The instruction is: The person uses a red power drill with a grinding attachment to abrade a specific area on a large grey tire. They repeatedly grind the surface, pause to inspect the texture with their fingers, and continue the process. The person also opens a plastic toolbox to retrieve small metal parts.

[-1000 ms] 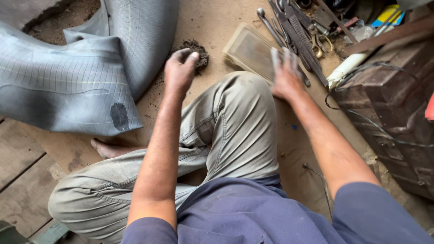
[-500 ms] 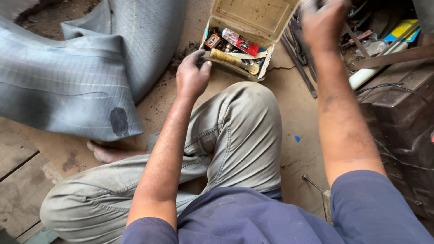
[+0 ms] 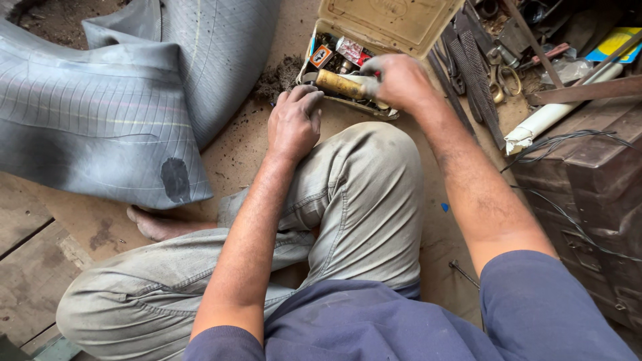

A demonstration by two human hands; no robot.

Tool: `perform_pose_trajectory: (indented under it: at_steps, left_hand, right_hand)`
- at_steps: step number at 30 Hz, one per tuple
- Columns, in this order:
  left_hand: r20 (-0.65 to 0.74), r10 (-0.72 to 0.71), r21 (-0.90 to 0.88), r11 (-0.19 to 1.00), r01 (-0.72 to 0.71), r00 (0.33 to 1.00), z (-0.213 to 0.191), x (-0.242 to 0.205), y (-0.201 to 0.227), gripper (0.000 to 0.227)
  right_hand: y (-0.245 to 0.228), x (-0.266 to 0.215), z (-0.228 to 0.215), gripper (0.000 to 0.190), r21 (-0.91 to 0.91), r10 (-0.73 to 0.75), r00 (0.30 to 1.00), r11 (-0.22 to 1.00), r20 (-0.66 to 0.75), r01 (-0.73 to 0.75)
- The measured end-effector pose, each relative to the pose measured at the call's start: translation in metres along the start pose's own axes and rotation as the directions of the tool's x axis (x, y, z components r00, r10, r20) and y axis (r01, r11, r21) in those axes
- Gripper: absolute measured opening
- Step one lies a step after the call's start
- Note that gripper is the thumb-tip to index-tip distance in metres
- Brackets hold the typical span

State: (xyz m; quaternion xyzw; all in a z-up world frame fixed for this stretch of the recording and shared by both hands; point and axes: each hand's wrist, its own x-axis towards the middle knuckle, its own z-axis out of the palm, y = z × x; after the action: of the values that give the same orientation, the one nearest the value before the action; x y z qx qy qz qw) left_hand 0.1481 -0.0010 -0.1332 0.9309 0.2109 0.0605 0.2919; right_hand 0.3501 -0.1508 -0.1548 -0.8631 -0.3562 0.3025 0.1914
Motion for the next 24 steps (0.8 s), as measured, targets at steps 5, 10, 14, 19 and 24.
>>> perform_pose_trajectory:
  at_steps: [5, 10, 14, 19, 24]
  left_hand:
    - [0.035, -0.031, -0.033, 0.999, 0.032, 0.999, -0.004, -0.006, -0.001, 0.037]
    - [0.06, -0.064, -0.056, 0.996, 0.068, 0.996, -0.006, -0.007, -0.002, 0.04]
    - [0.03, -0.032, -0.041, 0.999, 0.033, 0.999, -0.002, -0.005, -0.004, 0.038]
    - [0.021, -0.056, -0.061, 0.997, 0.057, 0.998, -0.004, -0.003, -0.002, 0.035]
    - [-0.038, -0.001, -0.103, 0.995, -0.003, 0.999, -0.004, -0.007, -0.008, 0.037]
  right_hand:
    - [-0.013, 0.008, 0.01, 0.038, -0.239, -0.064, 0.993, 0.967, 0.104, 0.087]
    - [-0.001, 0.013, -0.003, 0.031, -0.045, 0.057, 0.998, 0.997, 0.006, -0.057]
    - [0.02, 0.017, -0.035, 0.034, 0.12, -0.09, 0.943, 0.984, -0.32, 0.135]
    - [0.022, 0.031, -0.041, 0.033, -0.369, -0.354, 0.793, 0.913, -0.495, 0.176]
    - [0.008, 0.031, -0.003, 0.009, -0.247, -0.373, 0.866, 0.921, -0.333, 0.302]
